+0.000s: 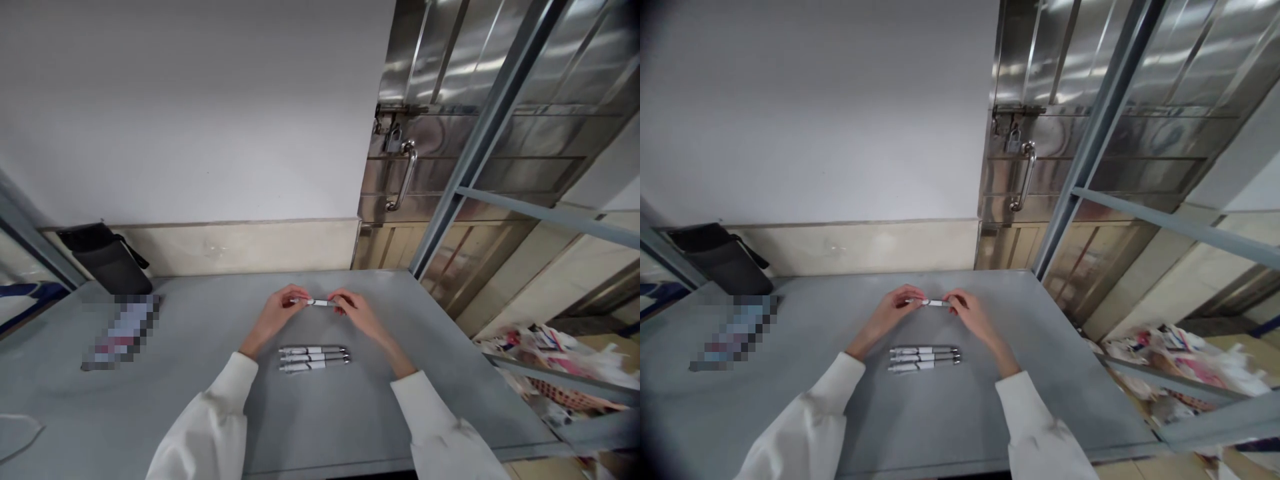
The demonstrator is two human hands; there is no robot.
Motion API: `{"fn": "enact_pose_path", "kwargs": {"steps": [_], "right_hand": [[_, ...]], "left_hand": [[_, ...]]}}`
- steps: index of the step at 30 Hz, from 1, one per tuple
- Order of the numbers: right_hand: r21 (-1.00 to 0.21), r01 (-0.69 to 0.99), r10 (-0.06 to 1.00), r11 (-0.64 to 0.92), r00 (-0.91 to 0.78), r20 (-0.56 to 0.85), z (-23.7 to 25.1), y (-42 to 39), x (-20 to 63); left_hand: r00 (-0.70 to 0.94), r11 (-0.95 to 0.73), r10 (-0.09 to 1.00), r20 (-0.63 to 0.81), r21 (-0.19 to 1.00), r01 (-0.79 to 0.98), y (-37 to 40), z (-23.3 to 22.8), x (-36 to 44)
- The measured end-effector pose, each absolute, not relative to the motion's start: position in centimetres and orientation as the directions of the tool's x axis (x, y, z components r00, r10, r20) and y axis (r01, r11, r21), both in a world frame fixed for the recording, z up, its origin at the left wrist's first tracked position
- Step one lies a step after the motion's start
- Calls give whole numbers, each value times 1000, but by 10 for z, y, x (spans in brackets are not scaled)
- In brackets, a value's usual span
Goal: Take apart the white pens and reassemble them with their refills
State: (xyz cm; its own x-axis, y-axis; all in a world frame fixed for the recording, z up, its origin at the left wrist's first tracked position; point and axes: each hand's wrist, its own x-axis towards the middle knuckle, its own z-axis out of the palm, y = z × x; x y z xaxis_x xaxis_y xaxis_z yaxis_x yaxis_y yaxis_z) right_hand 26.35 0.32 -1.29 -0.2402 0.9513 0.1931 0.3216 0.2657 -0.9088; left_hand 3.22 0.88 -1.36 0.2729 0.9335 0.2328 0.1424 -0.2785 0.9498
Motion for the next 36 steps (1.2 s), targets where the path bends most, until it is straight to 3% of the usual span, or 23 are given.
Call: {"fn": "enact_pose_path", "kwargs": {"steps": [6,15,29,36], "right_hand": [[-842,402,898,361,-394,197,-8,-10,261],[-848,387,854,363,-503,136,-4,-19,260],[-791,361,760,495,-620,193,-2,-22,256],[-799,375,768,471,-620,161,-2,-22,257]], "left_hand": [[434,-260,888,153,945,199,2,-6,28],[642,-188,765,-52,936,299,-7,5,12],[728,-388,684,-47,821,418,-11,18,5],[757,-420,653,-33,816,397,-11,19,6]]}}
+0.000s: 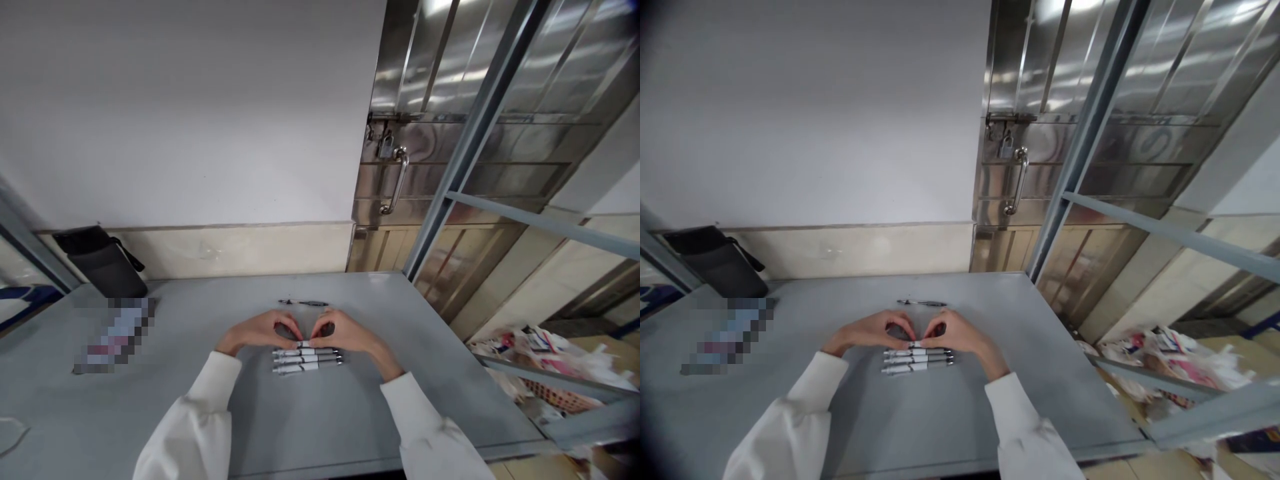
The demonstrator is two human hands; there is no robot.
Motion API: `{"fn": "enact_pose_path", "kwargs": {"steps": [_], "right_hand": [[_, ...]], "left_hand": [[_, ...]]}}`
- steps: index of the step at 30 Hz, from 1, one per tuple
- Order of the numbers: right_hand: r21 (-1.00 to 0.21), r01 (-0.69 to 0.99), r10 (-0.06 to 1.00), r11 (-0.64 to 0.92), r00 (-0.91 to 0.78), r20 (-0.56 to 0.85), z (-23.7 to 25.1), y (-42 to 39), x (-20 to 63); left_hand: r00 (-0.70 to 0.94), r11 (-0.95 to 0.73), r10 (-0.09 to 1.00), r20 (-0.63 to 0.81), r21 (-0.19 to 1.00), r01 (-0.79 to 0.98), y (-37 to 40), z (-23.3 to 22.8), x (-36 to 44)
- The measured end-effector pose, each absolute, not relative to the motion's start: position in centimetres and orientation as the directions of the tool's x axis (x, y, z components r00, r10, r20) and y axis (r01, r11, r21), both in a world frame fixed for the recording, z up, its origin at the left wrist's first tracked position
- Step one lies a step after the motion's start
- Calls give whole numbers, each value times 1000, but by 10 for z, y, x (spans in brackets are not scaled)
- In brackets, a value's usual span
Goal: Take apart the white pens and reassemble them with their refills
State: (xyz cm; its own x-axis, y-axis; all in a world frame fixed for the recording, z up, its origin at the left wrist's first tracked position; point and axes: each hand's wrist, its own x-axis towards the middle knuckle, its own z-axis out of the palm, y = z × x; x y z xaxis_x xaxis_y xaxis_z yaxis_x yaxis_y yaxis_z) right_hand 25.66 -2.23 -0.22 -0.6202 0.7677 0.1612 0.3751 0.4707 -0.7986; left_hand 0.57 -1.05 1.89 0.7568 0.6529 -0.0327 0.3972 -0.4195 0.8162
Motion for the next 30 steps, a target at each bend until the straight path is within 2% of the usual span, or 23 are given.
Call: {"fn": "enact_pose_path", "kwargs": {"steps": [5,10,12,14,16,18,25,30], "right_hand": [[-804,386,780,451,-608,146,-4,-22,257],[-816,380,785,436,-604,138,-8,-20,256],[-818,374,788,437,-597,148,-10,-19,255],[-812,381,798,442,-581,162,-13,-18,254],[-807,402,817,433,-553,162,-15,-18,254],[-812,408,829,416,-537,155,-17,-18,254],[-836,386,871,391,-449,200,-20,-14,246],[-780,443,892,443,-305,334,-22,-4,237]], "left_hand": [[768,-427,640,-34,815,392,-10,17,5],[709,-381,705,-36,823,421,-6,6,6],[624,-399,779,53,810,430,-3,0,9],[511,-480,832,216,742,469,1,-6,12],[409,-546,834,369,658,519,6,-11,14],[351,-568,821,451,578,586,10,-17,14],[369,-609,773,516,439,660,15,-37,5],[362,-614,757,543,403,679,19,-46,0]]}}
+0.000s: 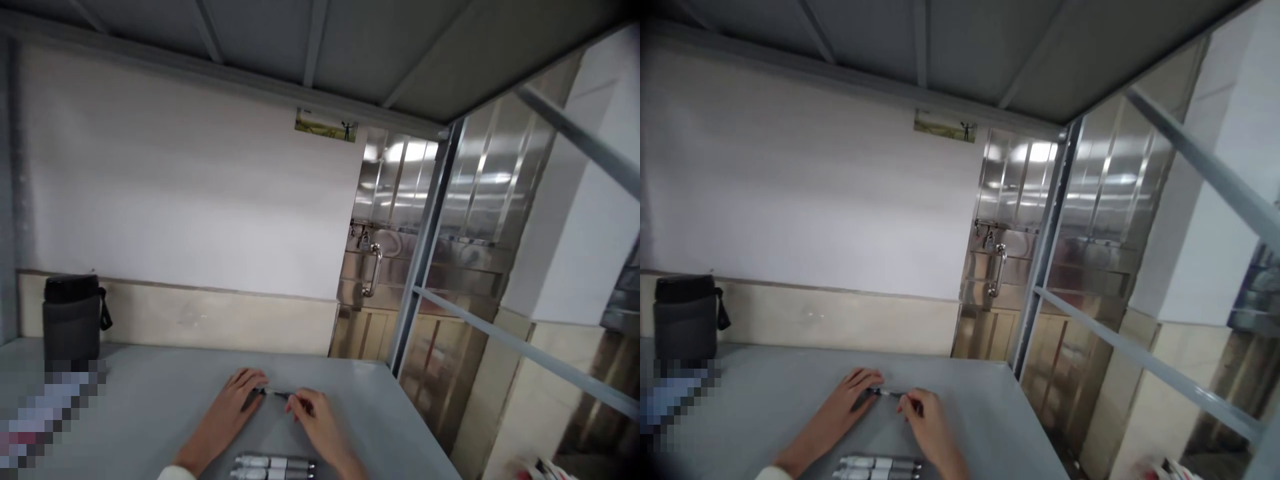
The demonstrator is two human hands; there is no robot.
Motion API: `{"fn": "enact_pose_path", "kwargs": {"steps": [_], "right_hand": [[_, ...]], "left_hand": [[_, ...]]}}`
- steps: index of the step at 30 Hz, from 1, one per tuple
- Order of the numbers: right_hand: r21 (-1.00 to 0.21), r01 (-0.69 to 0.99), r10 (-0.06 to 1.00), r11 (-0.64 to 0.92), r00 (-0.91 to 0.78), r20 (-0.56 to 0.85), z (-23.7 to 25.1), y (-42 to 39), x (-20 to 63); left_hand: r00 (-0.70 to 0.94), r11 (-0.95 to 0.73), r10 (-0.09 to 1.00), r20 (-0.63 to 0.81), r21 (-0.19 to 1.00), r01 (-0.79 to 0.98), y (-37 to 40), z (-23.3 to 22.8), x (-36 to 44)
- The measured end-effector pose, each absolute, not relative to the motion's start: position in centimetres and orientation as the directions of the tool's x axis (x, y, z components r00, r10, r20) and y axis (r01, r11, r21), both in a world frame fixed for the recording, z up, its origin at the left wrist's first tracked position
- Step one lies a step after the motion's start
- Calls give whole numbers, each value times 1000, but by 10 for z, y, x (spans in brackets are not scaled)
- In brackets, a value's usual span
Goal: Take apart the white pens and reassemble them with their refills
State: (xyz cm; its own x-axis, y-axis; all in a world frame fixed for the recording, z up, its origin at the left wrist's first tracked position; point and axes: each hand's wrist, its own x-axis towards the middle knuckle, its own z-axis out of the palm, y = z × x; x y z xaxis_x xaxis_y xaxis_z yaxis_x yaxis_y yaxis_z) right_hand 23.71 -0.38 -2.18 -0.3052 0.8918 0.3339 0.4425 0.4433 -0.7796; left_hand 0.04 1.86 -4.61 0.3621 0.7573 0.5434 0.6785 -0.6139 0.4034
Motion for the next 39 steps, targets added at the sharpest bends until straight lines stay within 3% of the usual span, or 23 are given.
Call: {"fn": "enact_pose_path", "kwargs": {"steps": [4,7,13,21,28,32,39], "right_hand": [[-673,519,839,527,-188,511,-27,8,237],[-613,605,817,509,-114,566,-31,14,241],[-524,715,831,463,-144,538,-31,10,242],[-439,788,865,432,-226,447,-28,14,235],[-405,780,850,477,-293,437,-30,14,237],[-438,737,831,516,-304,466,-35,20,241],[-615,575,839,540,-306,451,-35,14,243]], "left_hand": [[363,-622,742,563,375,688,27,-60,-3],[385,-641,718,579,335,691,31,-68,-4],[379,-626,735,562,348,698,28,-66,-4],[323,-582,785,528,453,675,34,-62,7],[459,-591,804,377,430,683,32,-43,36],[465,-592,801,378,385,708,23,-37,37],[489,-661,714,501,251,707,14,-21,36]]}}
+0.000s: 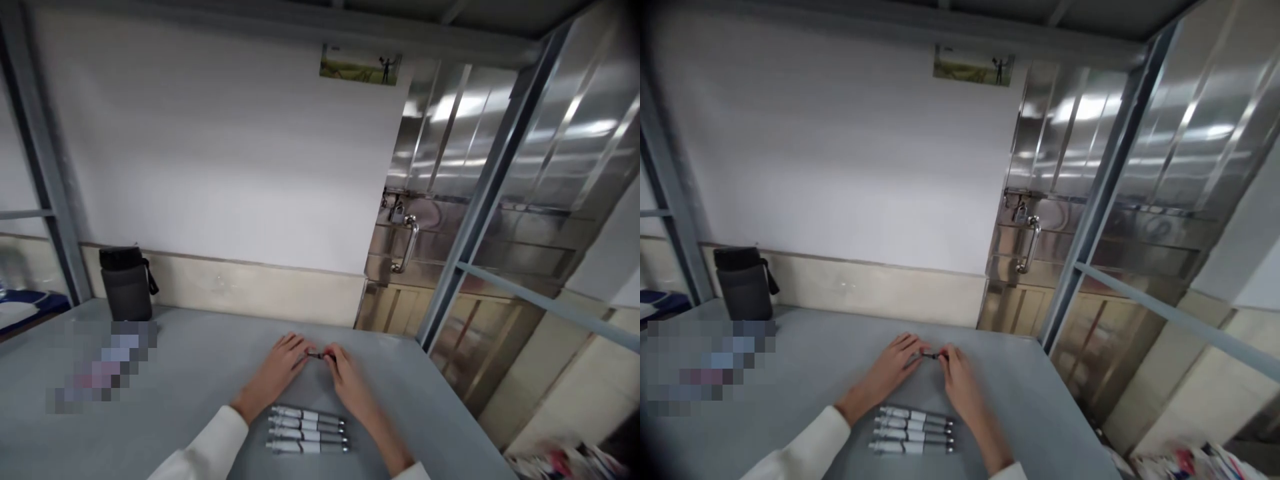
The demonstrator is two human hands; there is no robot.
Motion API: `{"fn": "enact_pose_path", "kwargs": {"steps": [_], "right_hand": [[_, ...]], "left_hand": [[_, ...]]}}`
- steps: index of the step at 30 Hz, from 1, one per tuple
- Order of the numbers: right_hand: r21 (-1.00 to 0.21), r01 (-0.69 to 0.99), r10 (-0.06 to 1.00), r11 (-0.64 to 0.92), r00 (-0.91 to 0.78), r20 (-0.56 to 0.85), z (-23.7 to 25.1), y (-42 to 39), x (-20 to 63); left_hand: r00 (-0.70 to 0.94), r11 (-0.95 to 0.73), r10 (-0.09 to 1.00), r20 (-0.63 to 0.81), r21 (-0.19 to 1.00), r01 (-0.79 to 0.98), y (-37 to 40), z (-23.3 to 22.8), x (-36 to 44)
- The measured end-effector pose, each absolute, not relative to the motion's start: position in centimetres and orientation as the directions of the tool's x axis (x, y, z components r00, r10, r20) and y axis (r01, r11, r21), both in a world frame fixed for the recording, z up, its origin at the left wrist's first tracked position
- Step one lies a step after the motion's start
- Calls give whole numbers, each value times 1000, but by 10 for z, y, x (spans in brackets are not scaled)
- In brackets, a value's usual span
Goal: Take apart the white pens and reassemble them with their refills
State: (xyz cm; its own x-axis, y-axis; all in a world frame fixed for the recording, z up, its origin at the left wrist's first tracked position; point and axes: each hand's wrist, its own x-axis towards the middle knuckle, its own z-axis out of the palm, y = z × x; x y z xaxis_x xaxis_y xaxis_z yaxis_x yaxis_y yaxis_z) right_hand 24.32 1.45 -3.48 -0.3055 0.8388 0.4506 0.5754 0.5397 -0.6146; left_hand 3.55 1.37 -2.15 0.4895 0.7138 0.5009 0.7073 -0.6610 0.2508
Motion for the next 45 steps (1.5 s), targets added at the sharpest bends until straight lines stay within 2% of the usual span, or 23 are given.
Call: {"fn": "enact_pose_path", "kwargs": {"steps": [4,12,24,27,33,39,45], "right_hand": [[-611,592,845,526,-280,456,-22,3,238],[-530,640,817,557,-306,489,-16,1,239],[-430,663,772,613,-385,507,-17,5,234],[-460,627,764,628,-385,518,-13,3,238],[-600,515,787,612,-328,522,-7,-3,239],[-632,548,835,549,-331,439,-10,0,237],[-698,476,844,536,-297,446,-12,-2,238]], "left_hand": [[497,-656,705,505,199,728,6,-11,35],[509,-596,728,459,55,801,-11,6,41],[446,-547,809,383,209,811,-13,6,42],[455,-550,809,373,206,809,-14,6,42],[467,-551,799,380,150,821,-12,-2,41],[510,-574,795,328,135,808,-12,-1,41],[493,-557,809,320,149,817,-11,-1,42]]}}
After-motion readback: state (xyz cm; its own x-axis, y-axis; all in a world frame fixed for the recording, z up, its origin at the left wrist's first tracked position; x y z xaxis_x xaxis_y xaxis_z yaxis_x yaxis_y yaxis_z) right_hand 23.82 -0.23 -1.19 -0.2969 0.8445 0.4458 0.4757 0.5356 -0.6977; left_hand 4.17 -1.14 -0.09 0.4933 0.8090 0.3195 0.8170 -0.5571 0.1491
